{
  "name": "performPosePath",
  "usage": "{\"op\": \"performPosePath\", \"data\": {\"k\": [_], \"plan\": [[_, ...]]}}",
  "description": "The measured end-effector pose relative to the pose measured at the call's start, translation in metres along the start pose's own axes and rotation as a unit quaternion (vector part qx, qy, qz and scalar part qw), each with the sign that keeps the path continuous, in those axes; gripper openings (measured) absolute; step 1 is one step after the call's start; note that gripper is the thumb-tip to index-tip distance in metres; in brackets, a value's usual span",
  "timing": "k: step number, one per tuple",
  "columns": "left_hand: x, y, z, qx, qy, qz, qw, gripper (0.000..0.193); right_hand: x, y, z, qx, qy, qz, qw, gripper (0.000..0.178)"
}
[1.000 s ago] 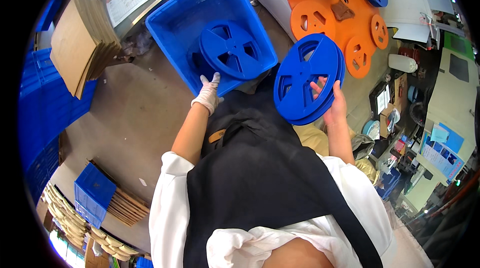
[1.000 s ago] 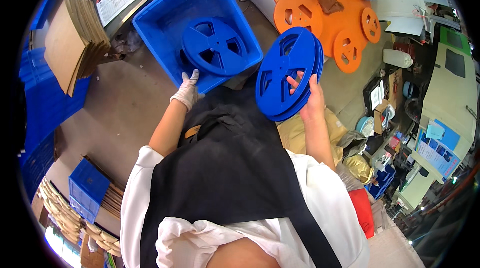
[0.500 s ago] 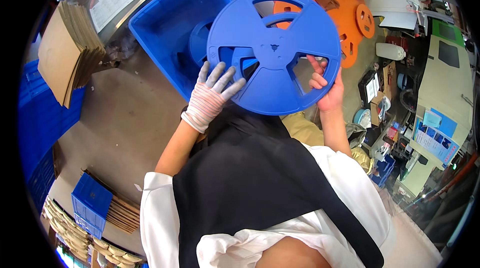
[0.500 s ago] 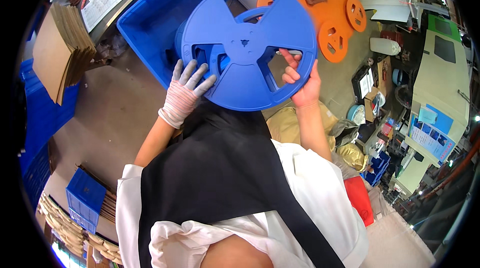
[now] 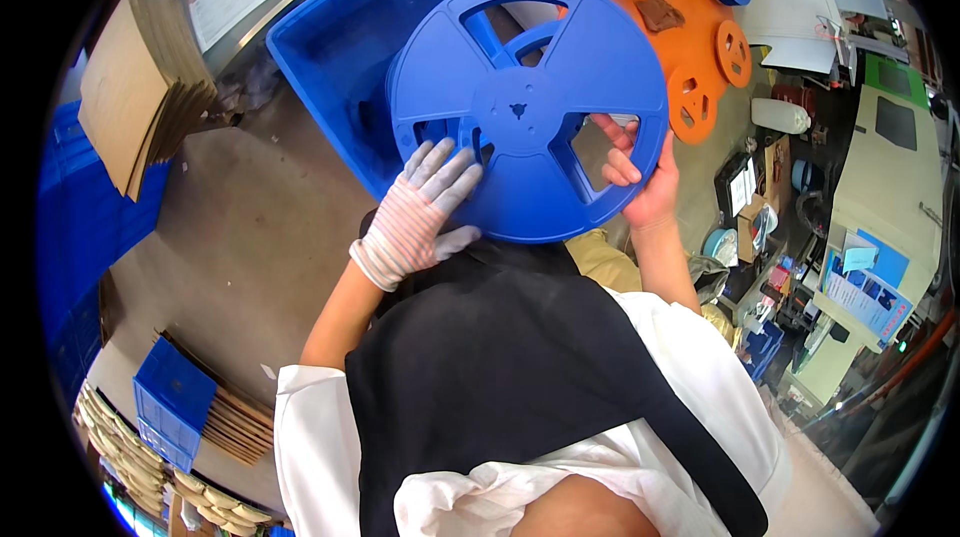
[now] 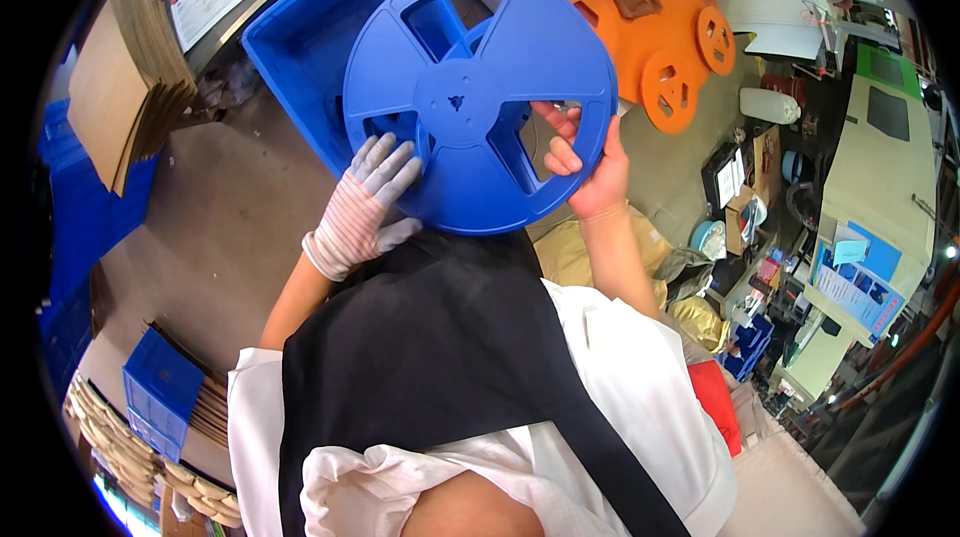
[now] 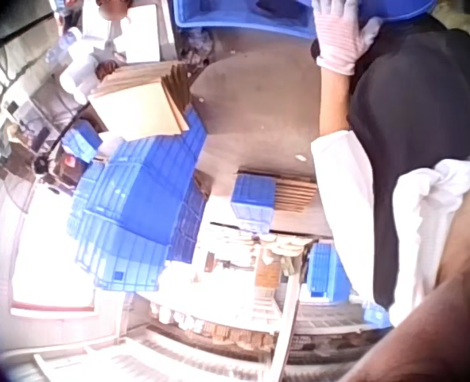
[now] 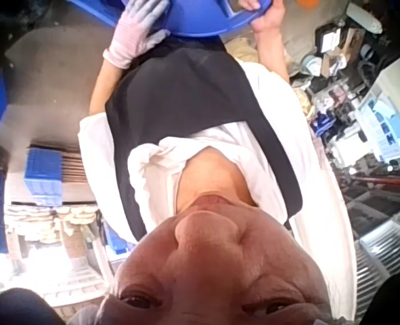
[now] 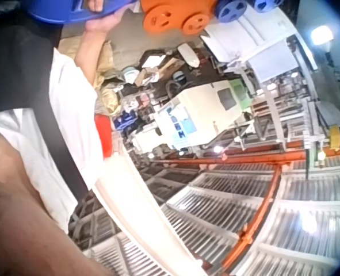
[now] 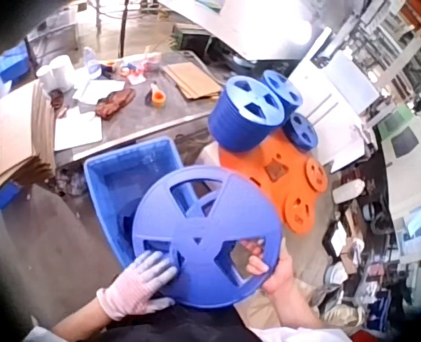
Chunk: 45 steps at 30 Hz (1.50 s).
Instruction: The person repeatedly picks up blue plastic spools from a table and stacks them vertically into a blue plastic bin. The person wears white gloves and handles the spools one by one, aligning them carefully within the bin throughout the clip.
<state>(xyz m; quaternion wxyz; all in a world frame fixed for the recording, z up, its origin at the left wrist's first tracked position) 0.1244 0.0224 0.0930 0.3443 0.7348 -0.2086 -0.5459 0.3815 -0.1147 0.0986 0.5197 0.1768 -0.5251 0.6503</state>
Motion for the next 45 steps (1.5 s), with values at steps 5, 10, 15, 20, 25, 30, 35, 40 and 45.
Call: {"op": "performPosePath", "data": {"k": [5, 10, 15, 20, 25, 30, 35, 40, 45], "plan": [[-0.011, 0.021, -0.058, -0.075, 0.105, -0.114, 0.985, 0.063, 0.036, 0.041, 0.009, 0.041, 0.0, -0.022, 0.999, 0.058], [0.004, 0.013, -0.062, -0.15, 0.182, -0.107, 0.966, 0.069, 0.045, 0.046, 0.014, 0.063, -0.009, 0.006, 0.998, 0.058], [-0.001, -0.015, -0.069, -0.213, 0.216, -0.077, 0.95, 0.065, 0.048, 0.044, 0.016, 0.069, -0.018, 0.023, 0.997, 0.057], [0.002, -0.04, -0.075, -0.242, 0.146, 0.029, 0.959, 0.039, 0.046, 0.045, 0.019, 0.07, -0.01, 0.023, 0.997, 0.056], [0.008, -0.03, -0.076, -0.188, 0.244, -0.048, 0.95, 0.035, 0.035, 0.044, 0.021, 0.067, -0.006, 0.015, 0.998, 0.056], [-0.003, -0.026, -0.081, -0.245, 0.089, 0.002, 0.965, 0.033, 0.033, 0.041, 0.028, 0.062, 0.003, 0.022, 0.998, 0.056], [0.01, -0.079, -0.044, -0.282, 0.293, -0.171, 0.898, 0.049, 0.028, 0.043, 0.029, 0.06, 0.01, 0.001, 0.998, 0.054], [0.041, 0.014, -0.045, -0.174, 0.125, -0.078, 0.974, 0.065, 0.011, 0.045, 0.029, 0.061, 0.024, -0.019, 0.998, 0.053], [0.028, -0.018, -0.034, -0.203, 0.075, -0.074, 0.974, 0.065, 0.002, 0.042, 0.033, 0.043, 0.066, -0.024, 0.997, 0.05]]}}
Point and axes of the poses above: each hand's wrist, its own z-axis away from the middle knuckle, its own x-axis out of the palm, y = z × x, the point moved 5 cm from there along -z, towards the middle knuckle, and after that the axes turned 3 degrees about z, right-handed, at the moved point
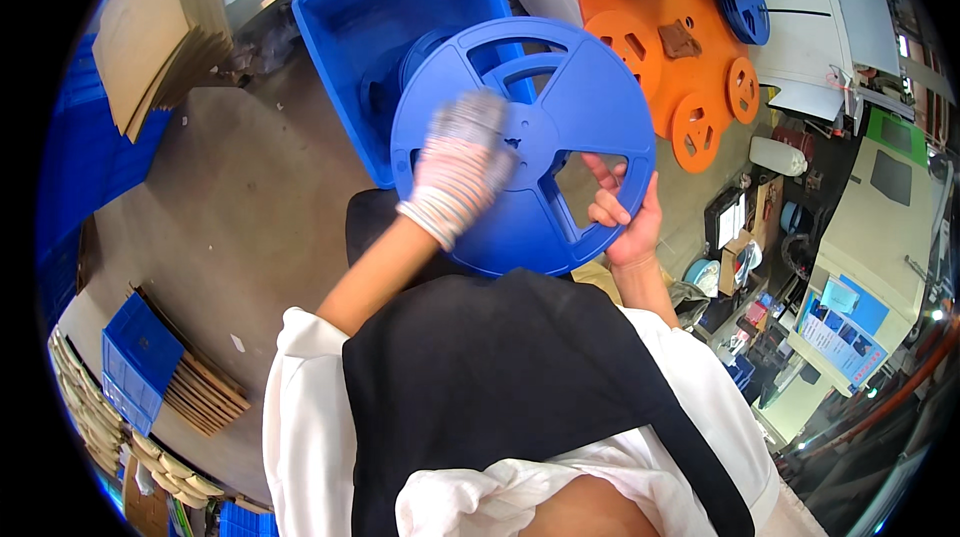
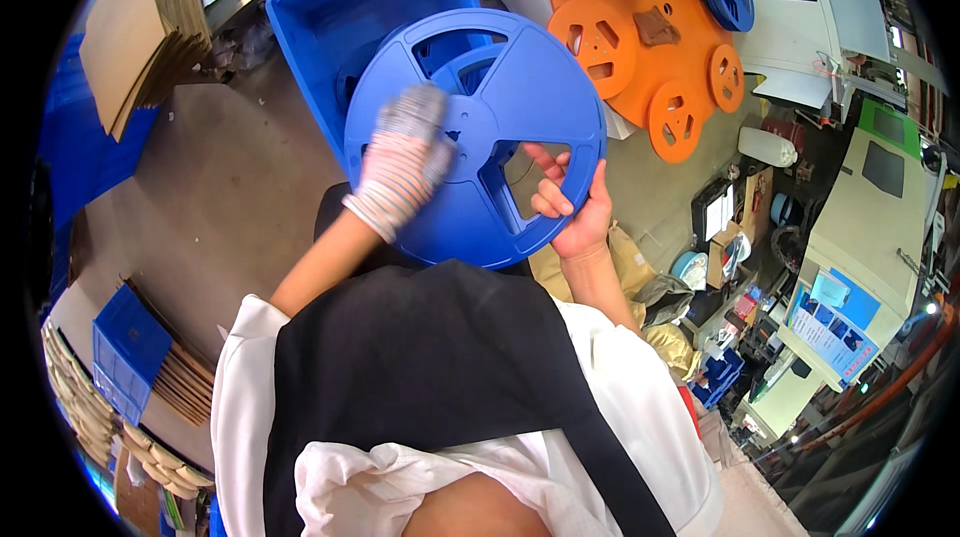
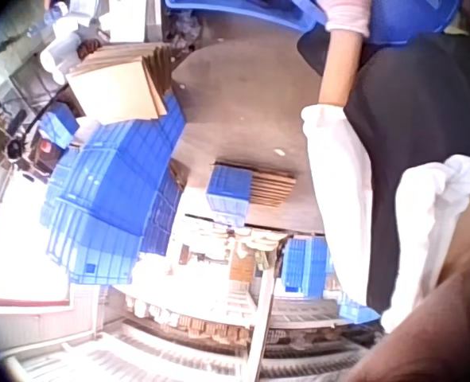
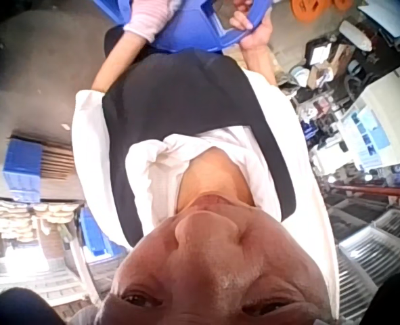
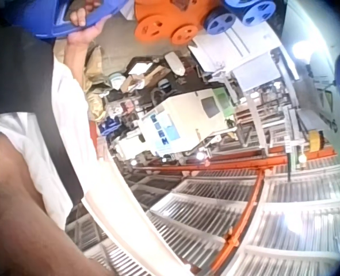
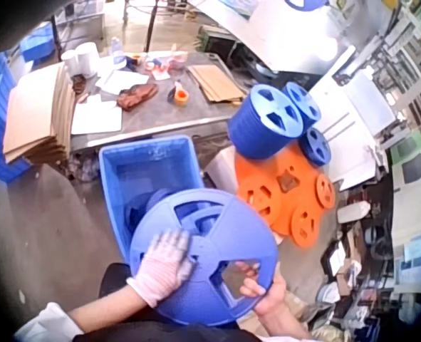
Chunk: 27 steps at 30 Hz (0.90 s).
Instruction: The person repeatedly picks up blue plastic spools from a table and stacks them vertically into a blue plastic bin. The person wears white gloves and handles the spools one by one, aligning them carefully within the bin throughout the clip.
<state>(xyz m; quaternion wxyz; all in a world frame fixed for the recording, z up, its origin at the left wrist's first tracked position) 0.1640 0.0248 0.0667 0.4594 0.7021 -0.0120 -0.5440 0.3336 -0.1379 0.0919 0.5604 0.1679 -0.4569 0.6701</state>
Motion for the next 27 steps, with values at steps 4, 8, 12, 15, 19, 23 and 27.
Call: {"op": "performPosePath", "data": {"k": [4, 8, 12, 15, 19, 23, 27], "plan": [[0.002, -0.092, 0.024, -0.03, 0.108, -0.085, 0.99, 0.059, 0.001, -0.008, -0.009, -0.003, -0.005, -0.027, 1.0, 0.052], [-0.042, -0.047, 0.038, 0.169, -0.047, -0.011, 0.984, 0.063, 0.004, -0.029, -0.028, -0.006, 0.005, -0.077, 0.997, 0.058], [-0.033, -0.018, 0.047, 0.219, -0.089, -0.007, 0.972, 0.056, 0.012, -0.041, -0.043, 0.004, 0.04, -0.09, 0.995, 0.064], [-0.015, -0.028, 0.048, 0.202, -0.025, -0.079, 0.976, 0.047, 0.021, -0.041, -0.05, 0.016, -0.001, -0.071, 0.997, 0.065], [-0.015, -0.058, 0.061, -0.012, 0.038, 0.188, 0.981, 0.041, 0.047, -0.042, -0.046, -0.025, 0.094, 0.06, 0.993, 0.059], [0.009, -0.099, 0.087, -0.204, 0.039, 0.736, 0.645, 0.028, 0.01, -0.054, -0.041, -0.007, 0.1, 0.234, 0.967, 0.051], [-0.002, -0.088, 0.095, -0.283, 0.058, 0.779, 0.557, 0.031, -0.004, -0.057, -0.019, -0.051, 0.219, 0.428, 0.875, 0.046]]}}
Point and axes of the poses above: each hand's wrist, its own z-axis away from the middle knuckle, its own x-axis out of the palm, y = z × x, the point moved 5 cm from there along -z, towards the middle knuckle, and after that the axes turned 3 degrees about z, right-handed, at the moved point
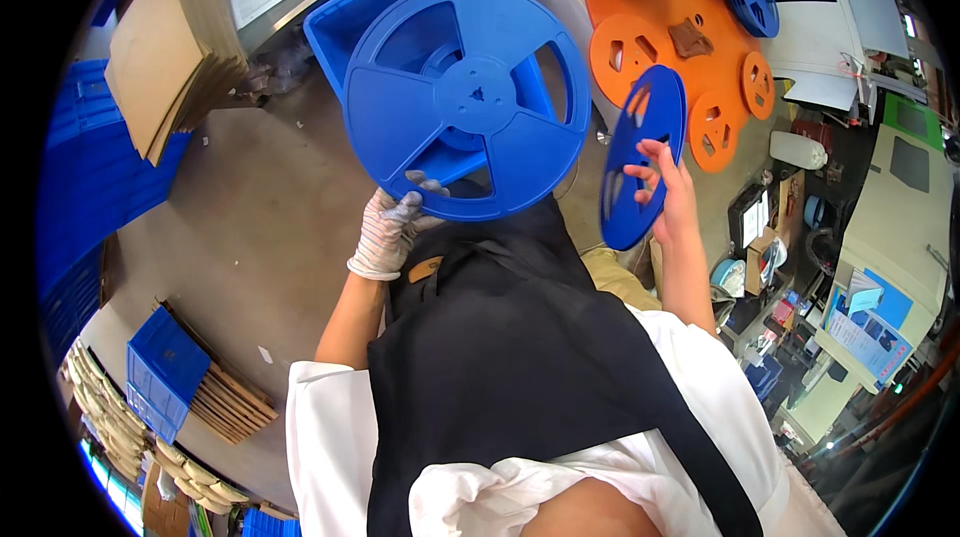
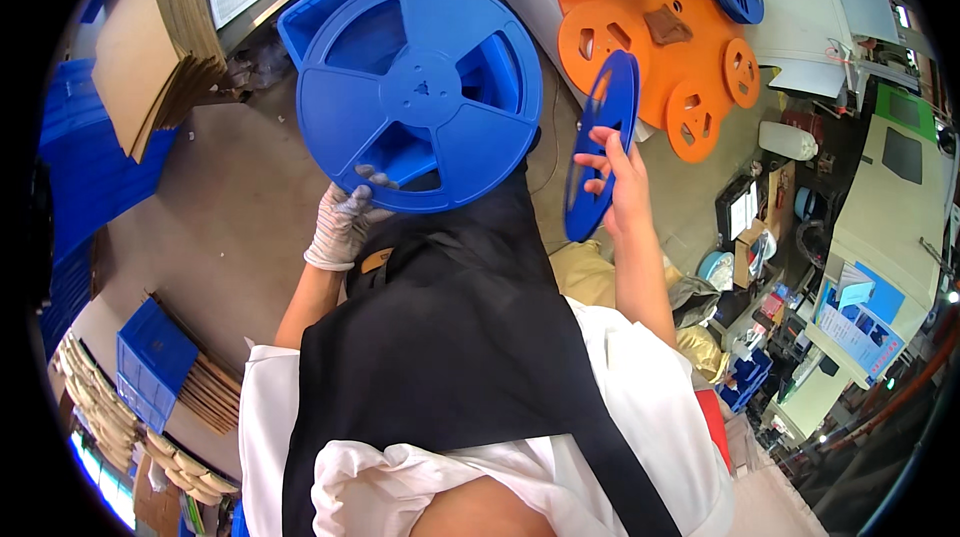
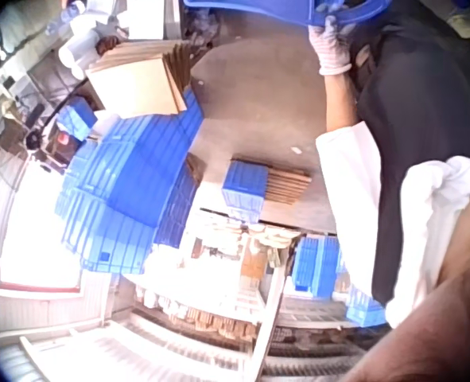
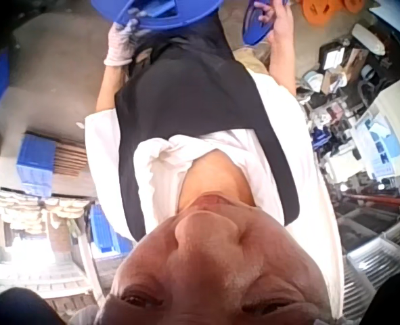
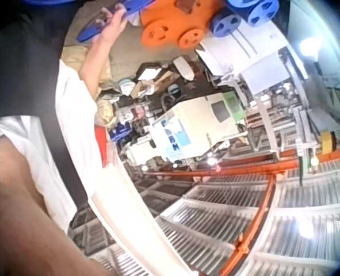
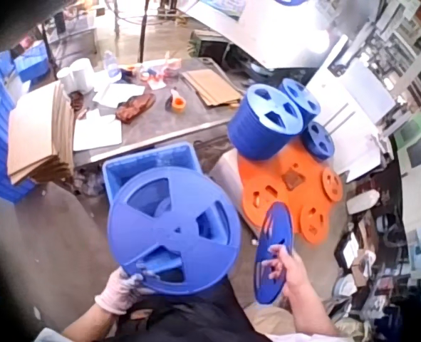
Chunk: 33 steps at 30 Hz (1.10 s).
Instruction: The person repeatedly picks up blue plastic spools from a table and stacks them vertically into a blue plastic bin. The person wears white gloves and handles the spools one by one, aligning them carefully within the bin throughout the clip.
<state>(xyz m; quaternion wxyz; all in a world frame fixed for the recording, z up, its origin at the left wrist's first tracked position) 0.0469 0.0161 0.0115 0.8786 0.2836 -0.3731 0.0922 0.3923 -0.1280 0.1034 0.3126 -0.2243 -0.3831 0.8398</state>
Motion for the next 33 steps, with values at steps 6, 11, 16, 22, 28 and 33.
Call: {"op": "performPosePath", "data": {"k": [6, 11, 16, 22, 28, 33], "plan": [[-0.018, -0.006, -0.002, -0.017, 0.024, 0.043, 0.999, 0.036, -0.032, 0.023, -0.003, 0.011, 0.101, 0.037, 0.994, 0.036], [-0.032, -0.009, -0.01, -0.022, 0.032, 0.036, 0.999, 0.039, -0.057, 0.059, -0.009, 0.048, 0.101, -0.018, 0.994, 0.029], [-0.041, -0.016, -0.038, -0.023, 0.082, -0.063, 0.994, 0.035, -0.045, 0.064, -0.002, 0.036, 0.037, -0.077, 0.996, 0.031], [-0.068, -0.055, -0.112, -0.071, 0.136, -0.12, 0.981, 0.038, -0.038, 0.057, -0.001, -0.013, -0.011, -0.125, 0.992, 0.036], [-0.067, -0.074, -0.119, -0.14, 0.222, -0.339, 0.903, 0.07, -0.05, 0.041, -0.001, -0.077, -0.084, -0.272, 0.955, 0.037], [-0.101, -0.052, -0.107, 0.116, 0.164, -0.489, 0.849, 0.066, -0.04, 0.029, -0.001, -0.031, -0.205, -0.412, 0.887, 0.036]]}}
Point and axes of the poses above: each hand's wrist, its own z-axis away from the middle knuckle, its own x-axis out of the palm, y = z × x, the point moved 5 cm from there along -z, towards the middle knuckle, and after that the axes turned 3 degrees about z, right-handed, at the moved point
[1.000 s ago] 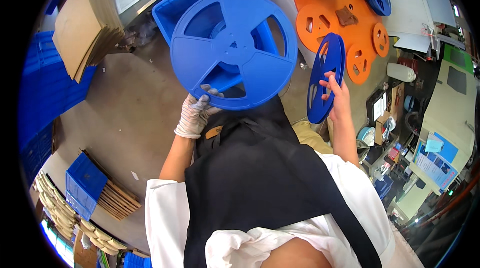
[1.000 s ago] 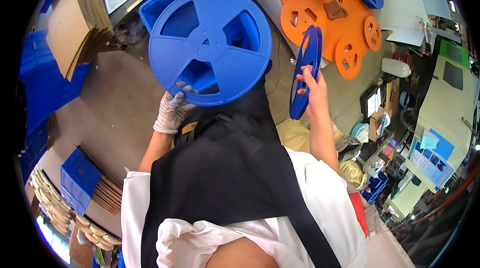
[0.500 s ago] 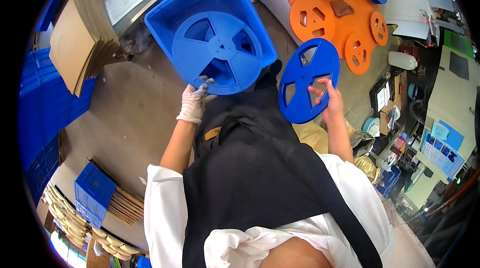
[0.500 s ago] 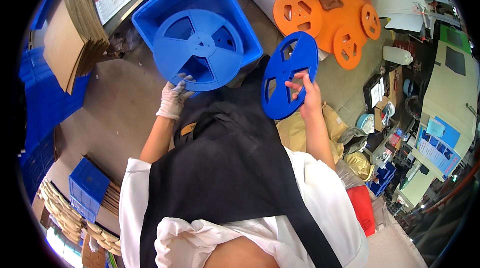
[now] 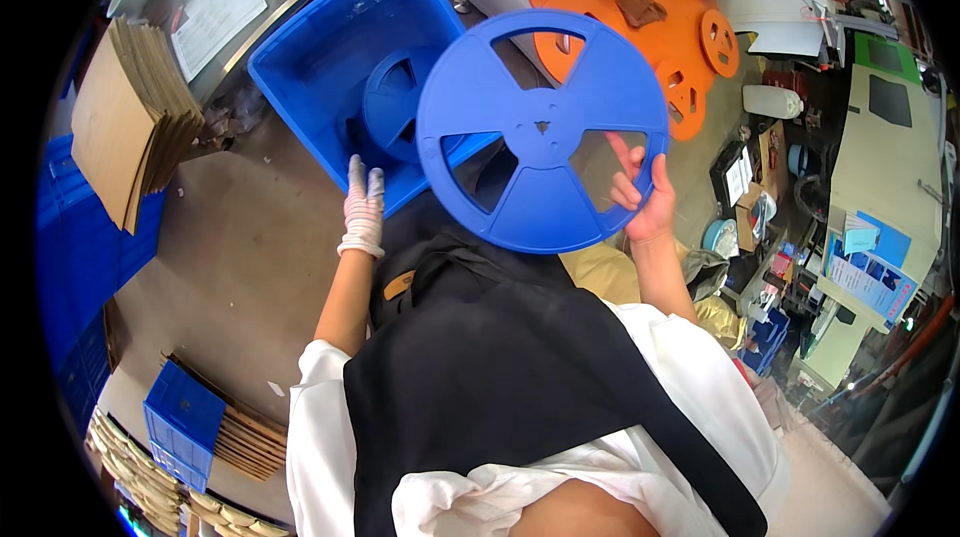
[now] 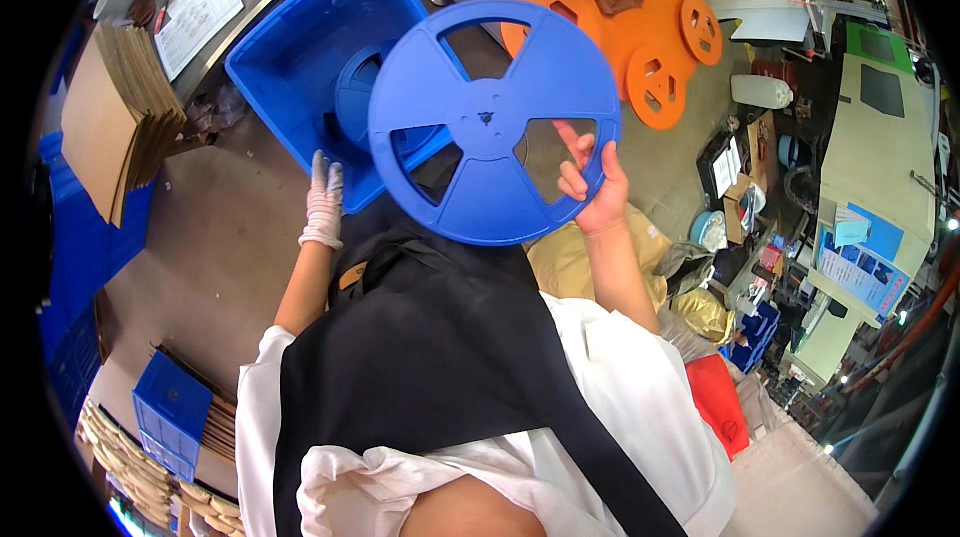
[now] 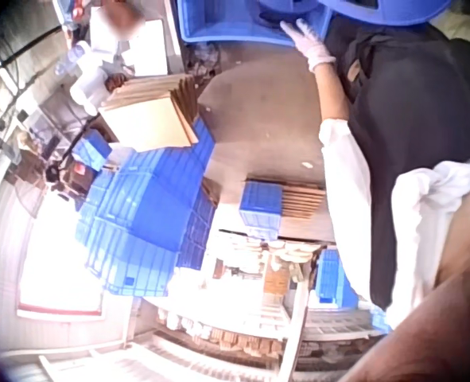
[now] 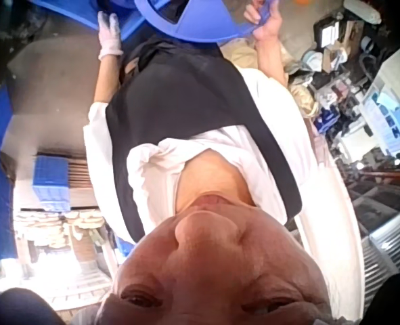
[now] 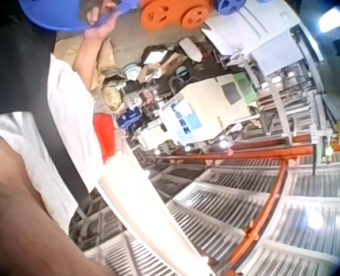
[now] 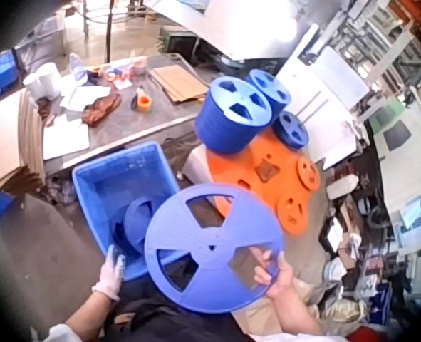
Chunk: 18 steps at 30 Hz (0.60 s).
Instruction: The person repeatedly picks up blue plastic spools from a table and stacks them vertically into a blue plastic bin. The person wears white gloves and handles the spools one by one, aligning them carefully within the bin throughout the clip.
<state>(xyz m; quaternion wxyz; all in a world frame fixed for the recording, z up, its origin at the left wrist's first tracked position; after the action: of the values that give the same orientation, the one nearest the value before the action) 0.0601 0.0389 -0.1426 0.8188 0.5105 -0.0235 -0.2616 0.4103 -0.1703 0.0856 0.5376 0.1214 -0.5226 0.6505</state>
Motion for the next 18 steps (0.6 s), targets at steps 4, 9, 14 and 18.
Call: {"op": "performPosePath", "data": {"k": [4, 9, 14, 18], "plan": [[-0.023, 0.058, 0.008, 0.077, 0.084, 0.005, 0.993, 0.058, 0.016, 0.013, -0.009, 0.029, -0.052, -0.07, 0.996, 0.035], [-0.042, 0.128, 0.012, 0.159, 0.161, -0.05, 0.973, 0.054, 0.032, 0.029, -0.022, 0.06, -0.051, -0.077, 0.994, 0.035], [0.033, 0.244, 0.069, 0.414, -0.009, -0.382, 0.826, 0.053, 0.076, 0.063, -0.024, 0.123, -0.081, -0.039, 0.988, 0.041], [0.05, 0.266, 0.071, 0.427, -0.044, -0.37, 0.824, 0.054, 0.095, 0.081, -0.01, 0.16, -0.111, -0.041, 0.98, 0.041]]}}
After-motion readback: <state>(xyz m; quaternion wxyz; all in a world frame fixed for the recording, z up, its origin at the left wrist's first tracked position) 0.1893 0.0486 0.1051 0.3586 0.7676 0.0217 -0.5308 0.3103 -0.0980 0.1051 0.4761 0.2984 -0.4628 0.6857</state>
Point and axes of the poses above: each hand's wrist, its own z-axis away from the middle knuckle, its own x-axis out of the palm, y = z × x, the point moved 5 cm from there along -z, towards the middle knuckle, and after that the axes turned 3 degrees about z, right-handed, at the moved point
